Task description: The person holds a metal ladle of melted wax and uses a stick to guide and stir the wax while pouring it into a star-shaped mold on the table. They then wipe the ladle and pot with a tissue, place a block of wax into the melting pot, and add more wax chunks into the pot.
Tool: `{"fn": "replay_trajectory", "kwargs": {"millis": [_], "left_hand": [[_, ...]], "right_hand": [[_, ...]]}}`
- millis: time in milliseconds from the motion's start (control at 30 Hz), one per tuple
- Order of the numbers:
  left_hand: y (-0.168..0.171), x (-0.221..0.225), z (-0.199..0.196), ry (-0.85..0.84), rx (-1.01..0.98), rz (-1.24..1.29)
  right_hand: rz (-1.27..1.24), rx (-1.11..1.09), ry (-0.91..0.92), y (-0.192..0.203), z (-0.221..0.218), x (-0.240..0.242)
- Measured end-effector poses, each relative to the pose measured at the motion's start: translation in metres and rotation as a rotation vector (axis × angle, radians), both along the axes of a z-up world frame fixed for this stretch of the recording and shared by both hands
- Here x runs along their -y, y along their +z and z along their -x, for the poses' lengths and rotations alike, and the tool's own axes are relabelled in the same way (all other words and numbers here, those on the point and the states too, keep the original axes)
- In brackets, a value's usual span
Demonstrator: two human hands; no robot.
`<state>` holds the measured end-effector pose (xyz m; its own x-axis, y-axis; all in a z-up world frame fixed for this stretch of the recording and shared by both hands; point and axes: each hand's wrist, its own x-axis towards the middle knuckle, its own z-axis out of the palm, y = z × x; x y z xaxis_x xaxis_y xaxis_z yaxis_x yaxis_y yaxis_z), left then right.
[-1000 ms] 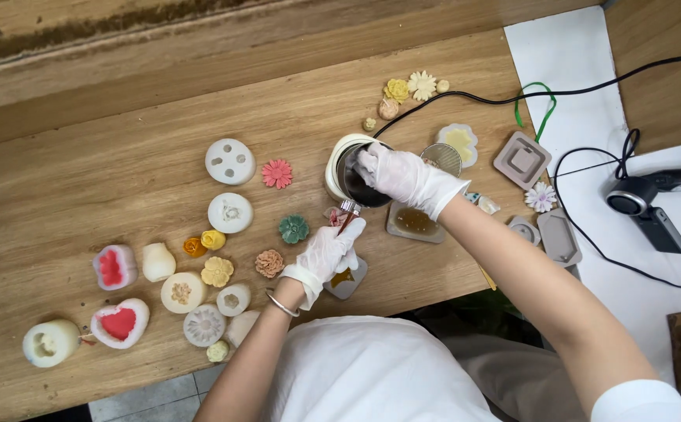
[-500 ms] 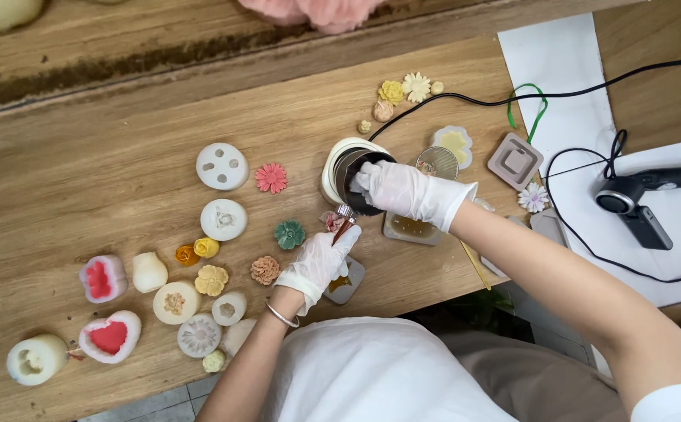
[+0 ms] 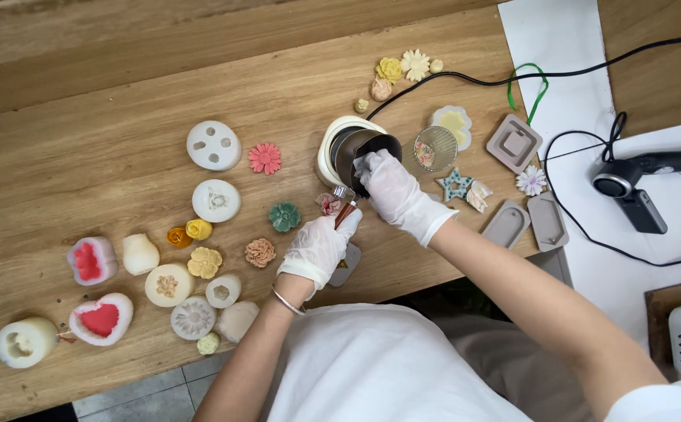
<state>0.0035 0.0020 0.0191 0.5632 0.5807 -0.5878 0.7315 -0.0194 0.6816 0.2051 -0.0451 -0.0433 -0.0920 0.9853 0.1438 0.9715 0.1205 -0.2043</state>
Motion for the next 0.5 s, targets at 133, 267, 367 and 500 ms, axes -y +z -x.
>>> {"fn": "replay_trajectory", "kwargs": {"millis": [133,267,367,500], "left_hand": [[-0.004,0.006,0.001,0.041,0.036,0.083],[-0.020,0.004,-0.004,0.034,0.059,0.078],[-0.061,0.010,-0.006,0.017,0.077,0.012],[-0.096,0.012,-0.005,-0.012,0.217,-0.187]], "right_hand": [[-0.132,-0.257,-0.109,-0.011,0.017,0.011],[-0.133,-0.615,-0.346,-0.036,0.027,0.008],[-0.119,-1.067,-0.571,-0.058,0.034,0.007],[-0.060,-1.660,-0.731,-0.054,0.031,0.006]]}}
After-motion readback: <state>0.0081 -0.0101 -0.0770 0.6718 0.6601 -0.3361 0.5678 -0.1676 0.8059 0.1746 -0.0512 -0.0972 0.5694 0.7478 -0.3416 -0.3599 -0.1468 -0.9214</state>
